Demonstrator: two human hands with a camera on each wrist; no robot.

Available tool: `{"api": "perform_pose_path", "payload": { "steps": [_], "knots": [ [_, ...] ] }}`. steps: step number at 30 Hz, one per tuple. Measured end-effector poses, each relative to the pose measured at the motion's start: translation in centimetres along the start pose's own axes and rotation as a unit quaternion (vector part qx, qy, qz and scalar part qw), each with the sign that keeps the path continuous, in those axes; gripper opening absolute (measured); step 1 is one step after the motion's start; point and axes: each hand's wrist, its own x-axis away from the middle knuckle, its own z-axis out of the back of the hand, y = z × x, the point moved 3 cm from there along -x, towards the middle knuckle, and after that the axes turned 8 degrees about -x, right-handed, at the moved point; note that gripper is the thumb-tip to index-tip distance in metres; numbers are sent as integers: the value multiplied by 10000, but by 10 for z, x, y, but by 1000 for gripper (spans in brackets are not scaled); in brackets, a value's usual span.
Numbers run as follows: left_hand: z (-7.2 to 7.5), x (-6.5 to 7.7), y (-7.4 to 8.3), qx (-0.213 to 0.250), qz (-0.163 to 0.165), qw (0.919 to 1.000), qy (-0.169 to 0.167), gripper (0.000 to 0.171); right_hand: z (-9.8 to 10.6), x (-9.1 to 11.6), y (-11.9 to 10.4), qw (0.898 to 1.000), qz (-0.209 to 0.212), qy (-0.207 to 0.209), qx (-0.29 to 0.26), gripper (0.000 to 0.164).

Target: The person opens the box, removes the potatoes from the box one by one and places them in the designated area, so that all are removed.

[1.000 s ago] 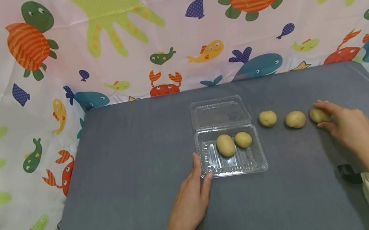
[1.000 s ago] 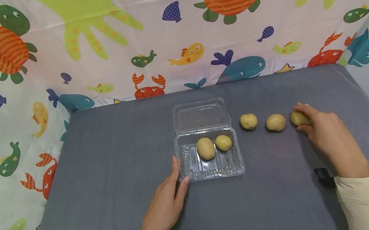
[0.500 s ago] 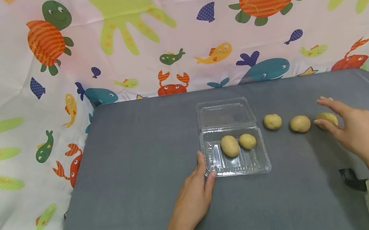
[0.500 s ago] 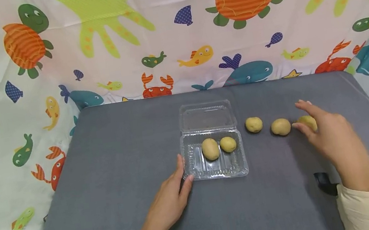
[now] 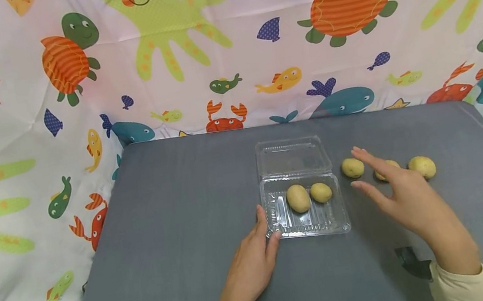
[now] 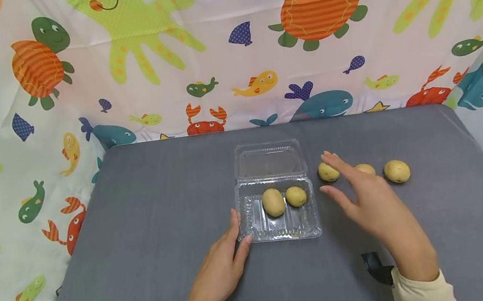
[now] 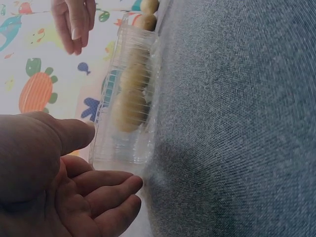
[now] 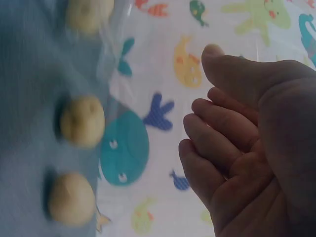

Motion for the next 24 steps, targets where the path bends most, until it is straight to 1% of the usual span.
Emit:
{"api": "perform_pose_path", "payload": {
  "steps": [2,5,8,13,18,21,24],
  "knots": [
    [-1,1,-1,7,55,10000,-23,69,-11,1,-7,9998,130,4,-120,81],
    [-2,2,-1,10,99,9999,-37,69,-28,3,-16,9995,154,-105,-266,82],
    [-3,2,-1,31,121,9999,-60,69,-41,5,-23,9988,12,-240,-432,84],
    [-4,2,0,69,119,9999,-61,69,-54,7,-30,9975,-83,-341,-618,87],
    [-2,1,1,59,47,10000,34,68,-68,6,-33,9975,31,-354,-615,85],
    [-1,-1,1,40,21,10000,87,68,-75,6,-35,9982,62,-315,-516,84],
    [-1,0,1,27,4,10000,63,68,-81,7,-36,9989,36,-271,-376,82]
  ]
}}
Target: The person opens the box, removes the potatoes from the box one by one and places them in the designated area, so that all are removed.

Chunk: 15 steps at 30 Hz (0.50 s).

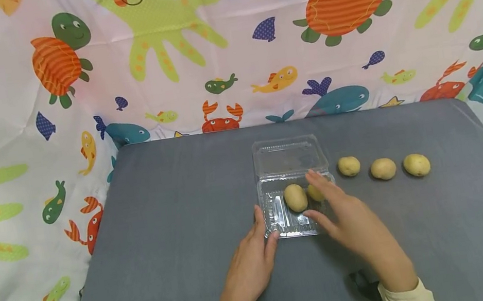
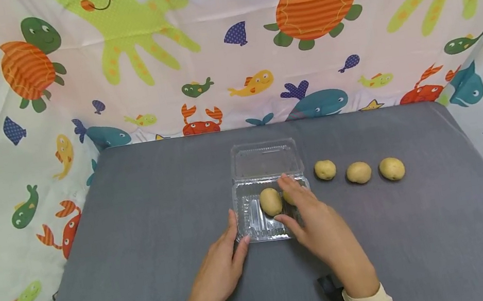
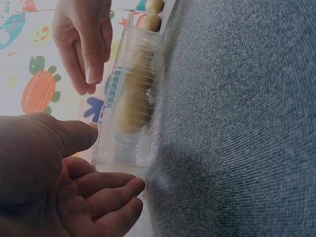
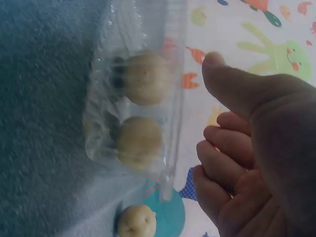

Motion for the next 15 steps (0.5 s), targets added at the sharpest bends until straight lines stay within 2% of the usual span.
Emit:
{"api": "perform_pose_path", "payload": {
  "steps": [3,15],
  "knots": [
    [-1,1,0,9,36,10000,-69,69,-6,0,-1,10000,-43,17,73,79],
    [-2,-1,0,4,-29,10000,29,68,-20,-1,-5,9995,-75,137,269,74]
  ]
}}
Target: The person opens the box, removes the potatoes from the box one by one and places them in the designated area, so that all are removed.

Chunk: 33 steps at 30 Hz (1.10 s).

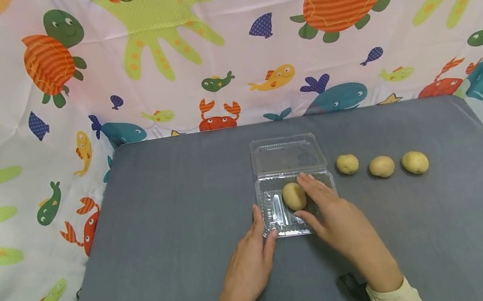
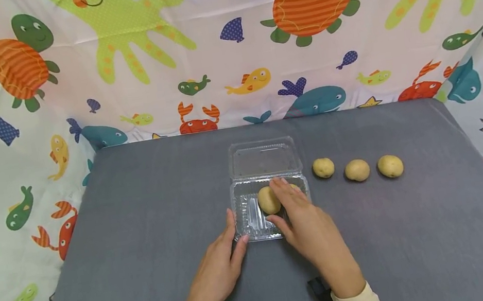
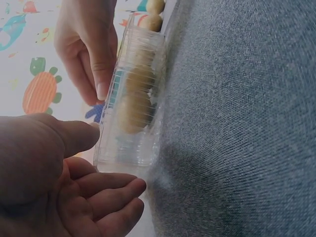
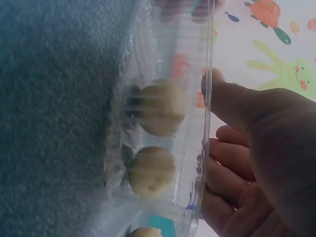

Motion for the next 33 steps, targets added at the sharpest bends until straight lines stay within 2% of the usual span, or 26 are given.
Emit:
{"api": "perform_pose_path", "payload": {
  "steps": [13,33],
  "knots": [
    [4,0,1,-73,9,10000,53,68,-11,-5,-3,9998,118,-21,155,68],
    [0,0,2,-92,-13,9999,100,67,-21,-14,-11,9969,-300,-17,731,60]
  ]
}}
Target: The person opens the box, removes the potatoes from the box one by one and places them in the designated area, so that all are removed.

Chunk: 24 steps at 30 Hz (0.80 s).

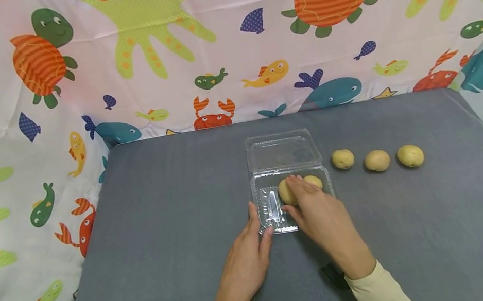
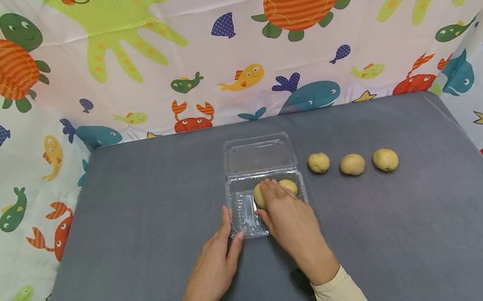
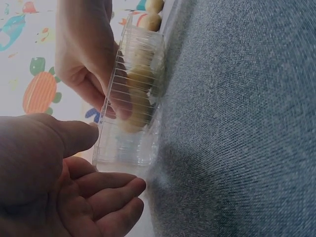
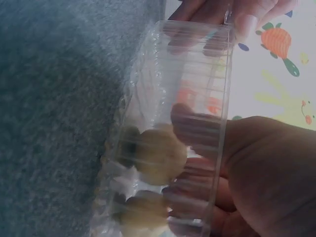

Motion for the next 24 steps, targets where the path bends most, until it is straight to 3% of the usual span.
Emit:
{"api": "perform_pose_path", "payload": {
  "steps": [13,24],
  "knots": [
    [1,0,0,3,28,10000,-32,67,-4,-3,-4,9998,64,-67,-169,47],
    [1,0,1,-38,-5,10000,5,67,-6,-5,-1,9975,-3,-356,-615,48]
  ]
}}
